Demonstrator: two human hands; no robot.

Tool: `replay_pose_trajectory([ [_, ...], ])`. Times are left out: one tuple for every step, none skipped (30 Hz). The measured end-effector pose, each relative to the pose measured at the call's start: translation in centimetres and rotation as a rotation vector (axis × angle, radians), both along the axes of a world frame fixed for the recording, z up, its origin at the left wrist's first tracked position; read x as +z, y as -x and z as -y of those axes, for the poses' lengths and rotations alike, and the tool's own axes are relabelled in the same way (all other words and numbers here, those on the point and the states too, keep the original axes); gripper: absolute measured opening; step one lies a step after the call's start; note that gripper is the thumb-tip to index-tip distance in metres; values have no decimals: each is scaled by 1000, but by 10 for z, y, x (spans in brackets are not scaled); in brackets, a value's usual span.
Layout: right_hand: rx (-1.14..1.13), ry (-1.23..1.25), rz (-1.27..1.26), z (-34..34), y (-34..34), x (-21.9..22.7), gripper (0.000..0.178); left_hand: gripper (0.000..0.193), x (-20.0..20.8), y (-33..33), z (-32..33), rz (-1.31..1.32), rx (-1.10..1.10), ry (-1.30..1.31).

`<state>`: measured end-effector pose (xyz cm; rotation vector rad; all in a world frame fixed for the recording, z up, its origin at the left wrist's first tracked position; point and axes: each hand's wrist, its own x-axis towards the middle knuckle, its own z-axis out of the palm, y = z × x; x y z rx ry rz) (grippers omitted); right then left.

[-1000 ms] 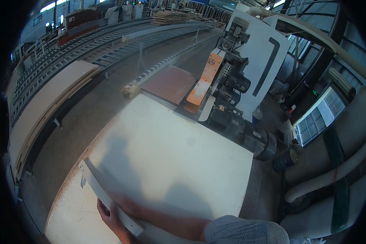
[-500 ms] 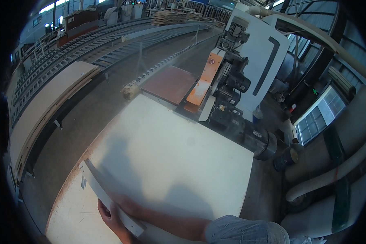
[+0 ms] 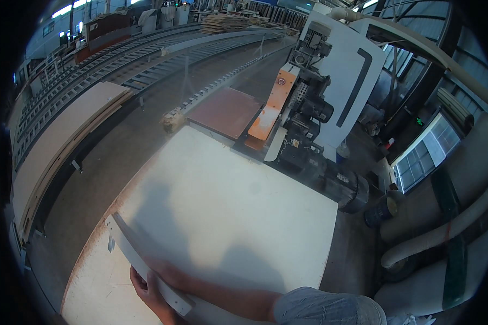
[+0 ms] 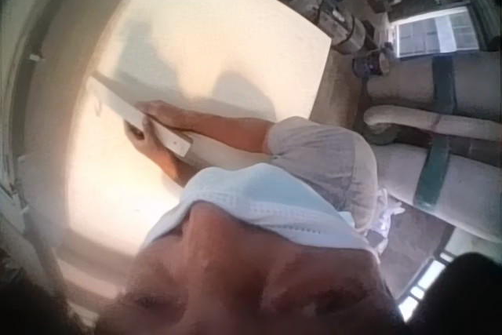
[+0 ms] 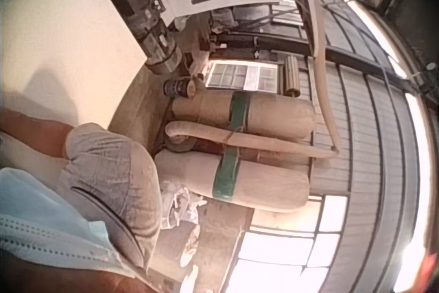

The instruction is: The person catches wooden panels exiting a machine conveyor and stacks them onto a pile by hand, then processes smaller wooden boards on a table using a wooden block and stacks them.

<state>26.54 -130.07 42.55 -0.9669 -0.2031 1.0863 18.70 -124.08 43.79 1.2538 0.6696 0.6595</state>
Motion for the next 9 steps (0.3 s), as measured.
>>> replay_pose_trajectory([
  [-46, 4, 30, -2, 2, -9, 44, 56, -2, 0, 0, 15, -7, -4],
  [-92, 8, 60, -3, 3, -19, 44, 56, -3, -1, 1, 30, -14, -9],
  [-90, 8, 58, -3, 3, -19, 44, 56, -3, -1, 1, 29, -13, -9],
  [-82, 7, 53, -2, 3, -19, 44, 56, -2, -1, 1, 18, -1, -9],
  [-75, 5, 47, -1, 3, -20, 44, 56, -2, -1, 2, 8, 11, -10],
  [-74, 5, 47, -1, 3, -17, 44, 56, -2, -1, 1, 7, 12, -10],
  [-74, 0, 72, -2, 3, -13, 44, 57, -4, 0, 0, 17, 3, -2],
  [-74, -4, 97, -2, 3, -11, 44, 57, -4, 0, 0, 28, -5, 6],
  [-60, -17, 81, -1, 2, -11, 45, 58, -3, 0, 0, 15, -3, 17],
])
